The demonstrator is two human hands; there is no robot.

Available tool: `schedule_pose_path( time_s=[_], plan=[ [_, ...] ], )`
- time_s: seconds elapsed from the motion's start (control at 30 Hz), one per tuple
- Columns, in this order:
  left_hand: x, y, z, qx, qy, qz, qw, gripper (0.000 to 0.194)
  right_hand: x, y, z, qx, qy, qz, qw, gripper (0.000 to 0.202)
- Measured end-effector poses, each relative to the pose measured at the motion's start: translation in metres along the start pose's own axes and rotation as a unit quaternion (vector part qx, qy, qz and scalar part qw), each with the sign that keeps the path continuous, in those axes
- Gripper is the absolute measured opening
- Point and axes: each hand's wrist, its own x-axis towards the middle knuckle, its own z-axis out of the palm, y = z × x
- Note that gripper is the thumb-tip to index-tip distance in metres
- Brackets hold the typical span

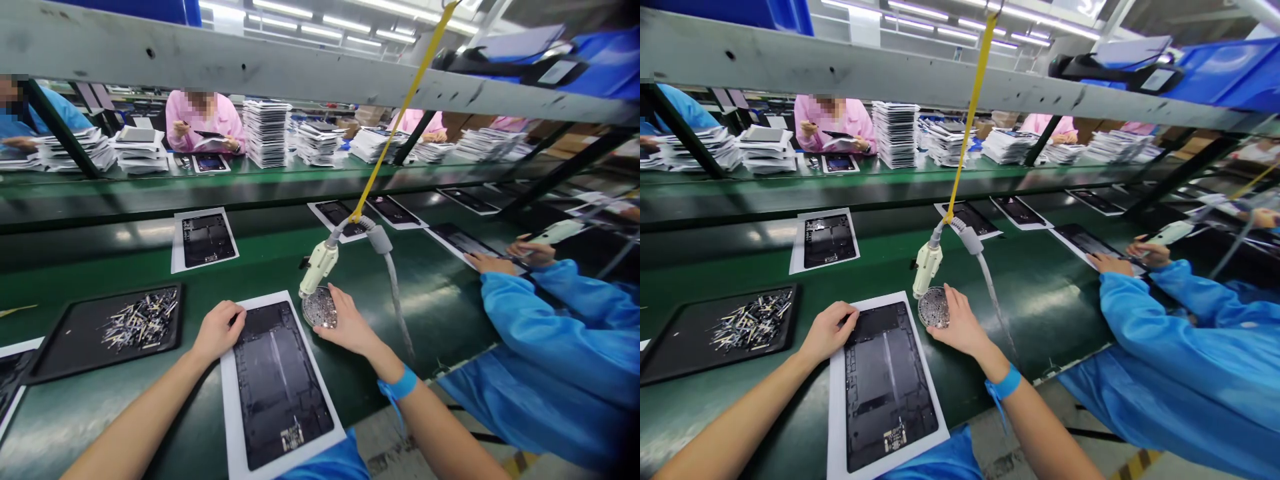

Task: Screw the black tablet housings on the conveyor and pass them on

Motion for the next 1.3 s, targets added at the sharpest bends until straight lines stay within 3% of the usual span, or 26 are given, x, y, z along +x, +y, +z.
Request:
schedule_pose_path(
  time_s=[0.07, 0.13, 0.33, 0.53, 0.7, 0.8, 0.93, 1.07, 1.17, 1.3],
  plan=[
    [0.001, 0.001, 0.000, 0.001, 0.003, 0.005, 1.000, 0.022, 0.006, 0.008, -0.011, 0.014, -0.061, -0.038, 0.997, 0.106],
    [0.001, 0.001, 0.000, 0.001, 0.006, 0.006, 1.000, 0.022, 0.006, 0.013, -0.016, 0.015, -0.079, -0.045, 0.996, 0.106],
    [0.000, -0.001, 0.001, 0.001, -0.009, -0.007, 1.000, 0.023, -0.003, 0.008, -0.001, -0.072, 0.003, -0.026, 0.997, 0.087],
    [-0.001, -0.002, 0.002, -0.005, -0.015, -0.019, 1.000, 0.024, -0.007, -0.002, 0.003, -0.161, 0.028, -0.041, 0.986, 0.080],
    [0.000, 0.000, 0.001, -0.008, -0.016, -0.024, 1.000, 0.024, -0.027, 0.008, 0.001, -0.138, 0.094, -0.044, 0.985, 0.066],
    [0.002, 0.002, -0.001, -0.010, -0.017, -0.026, 0.999, 0.024, -0.034, 0.010, 0.008, -0.102, 0.122, -0.016, 0.987, 0.072],
    [0.002, 0.002, -0.002, -0.013, -0.014, -0.025, 0.999, 0.025, -0.028, 0.003, 0.024, -0.083, 0.101, 0.047, 0.990, 0.098],
    [0.001, 0.001, -0.001, -0.015, -0.010, -0.021, 1.000, 0.024, -0.022, 0.001, 0.029, -0.074, 0.096, 0.055, 0.991, 0.097],
    [0.001, 0.000, 0.000, -0.013, -0.010, -0.019, 1.000, 0.024, -0.017, 0.006, 0.017, -0.052, 0.064, 0.034, 0.996, 0.089],
    [0.000, -0.001, 0.001, -0.010, -0.012, -0.020, 1.000, 0.024, -0.002, 0.016, -0.007, -0.003, -0.029, -0.014, 0.999, 0.092]
  ],
)
